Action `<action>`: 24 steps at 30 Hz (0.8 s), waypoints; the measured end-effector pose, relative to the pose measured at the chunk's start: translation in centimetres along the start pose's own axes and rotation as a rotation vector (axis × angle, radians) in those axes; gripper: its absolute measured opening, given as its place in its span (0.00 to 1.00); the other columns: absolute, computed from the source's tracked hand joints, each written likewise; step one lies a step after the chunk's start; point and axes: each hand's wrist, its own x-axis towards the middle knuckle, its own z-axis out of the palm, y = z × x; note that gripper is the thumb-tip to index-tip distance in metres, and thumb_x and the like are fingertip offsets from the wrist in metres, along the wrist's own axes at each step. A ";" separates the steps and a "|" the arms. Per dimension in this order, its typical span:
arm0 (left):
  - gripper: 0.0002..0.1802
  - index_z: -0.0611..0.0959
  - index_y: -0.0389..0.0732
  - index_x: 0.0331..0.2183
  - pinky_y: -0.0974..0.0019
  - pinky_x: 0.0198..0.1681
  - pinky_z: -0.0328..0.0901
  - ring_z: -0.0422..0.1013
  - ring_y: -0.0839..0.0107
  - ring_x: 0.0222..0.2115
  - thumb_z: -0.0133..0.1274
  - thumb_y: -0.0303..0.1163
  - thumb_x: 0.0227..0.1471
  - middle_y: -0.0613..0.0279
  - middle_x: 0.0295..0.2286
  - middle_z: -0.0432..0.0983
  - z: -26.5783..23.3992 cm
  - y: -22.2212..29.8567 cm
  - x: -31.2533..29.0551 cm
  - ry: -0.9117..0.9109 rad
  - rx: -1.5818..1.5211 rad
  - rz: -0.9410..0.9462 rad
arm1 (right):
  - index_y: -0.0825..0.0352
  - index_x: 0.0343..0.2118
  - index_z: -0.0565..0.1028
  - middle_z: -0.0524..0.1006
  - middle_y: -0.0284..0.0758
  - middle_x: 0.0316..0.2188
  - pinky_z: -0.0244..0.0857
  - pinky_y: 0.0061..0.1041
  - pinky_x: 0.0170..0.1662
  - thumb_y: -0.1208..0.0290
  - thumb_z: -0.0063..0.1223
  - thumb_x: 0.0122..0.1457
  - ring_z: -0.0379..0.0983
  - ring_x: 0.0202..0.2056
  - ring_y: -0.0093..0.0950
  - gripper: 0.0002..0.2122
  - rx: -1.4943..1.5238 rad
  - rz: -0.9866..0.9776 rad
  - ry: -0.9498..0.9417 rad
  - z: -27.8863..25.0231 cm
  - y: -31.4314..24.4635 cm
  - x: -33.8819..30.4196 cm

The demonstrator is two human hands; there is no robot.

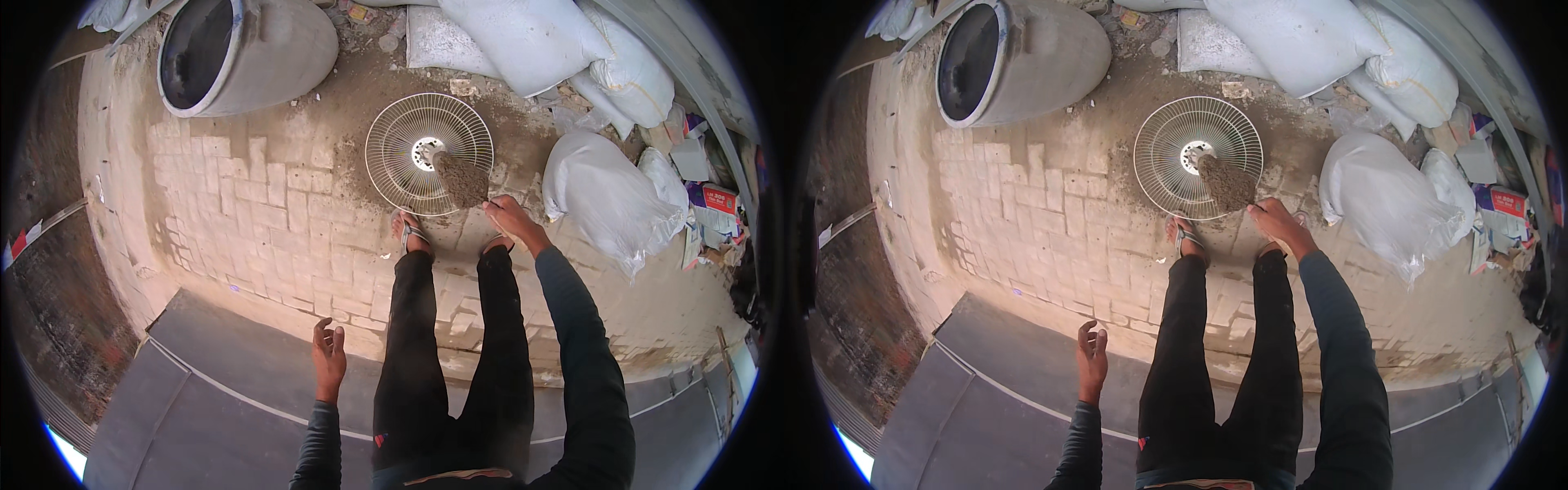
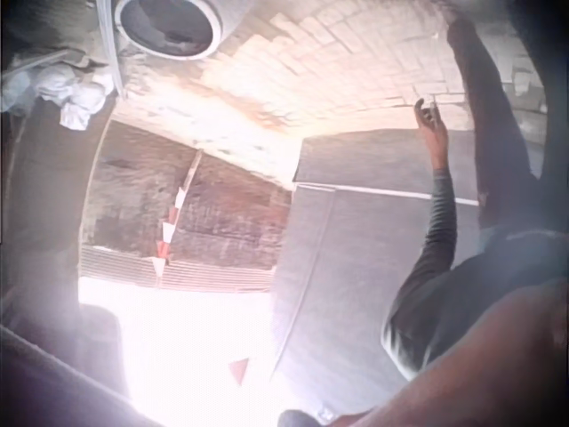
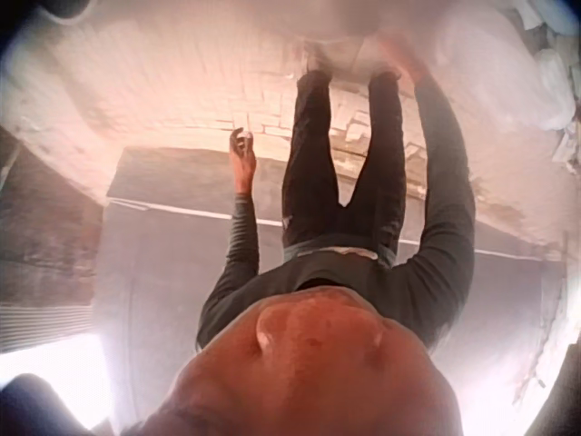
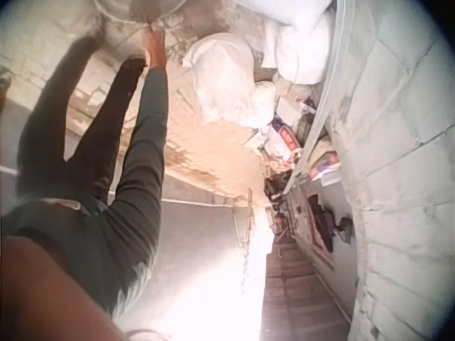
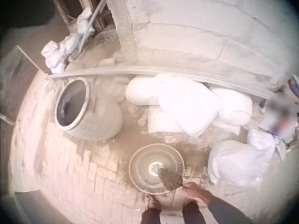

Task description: The person uses a trowel to scoop sand from a bag and pours it onto a fan cover held in the other hand, then shakes the fan cover to sieve the sand into a bucket.

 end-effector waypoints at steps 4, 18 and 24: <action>0.24 0.73 0.36 0.51 0.58 0.36 0.67 0.70 0.62 0.32 0.51 0.45 0.62 0.50 0.31 0.74 0.6 -2.4 -1.3 -0.034 -0.057 -0.093 | 0.76 0.25 0.74 0.72 0.50 0.18 0.62 0.46 0.32 0.57 0.49 0.65 0.70 0.23 0.49 0.22 -0.288 -0.156 0.146 1.0 -0.5 5.0; 0.22 0.72 0.36 0.52 0.62 0.37 0.67 0.73 0.67 0.33 0.50 0.41 0.63 0.54 0.31 0.74 3.2 -2.3 -1.0 -0.054 -0.157 -0.113 | 0.72 0.39 0.75 0.79 0.52 0.30 0.72 0.46 0.41 0.59 0.52 0.62 0.78 0.36 0.51 0.17 -0.675 -0.139 0.464 4.8 -4.4 4.8; 0.22 0.72 0.36 0.52 0.62 0.37 0.66 0.70 0.68 0.32 0.51 0.41 0.63 0.55 0.30 0.74 4.0 0.2 -0.3 -0.060 -0.180 -0.055 | 0.70 0.40 0.75 0.79 0.48 0.35 0.73 0.44 0.40 0.60 0.52 0.62 0.78 0.36 0.47 0.15 -0.740 -0.177 0.481 5.9 -4.4 3.1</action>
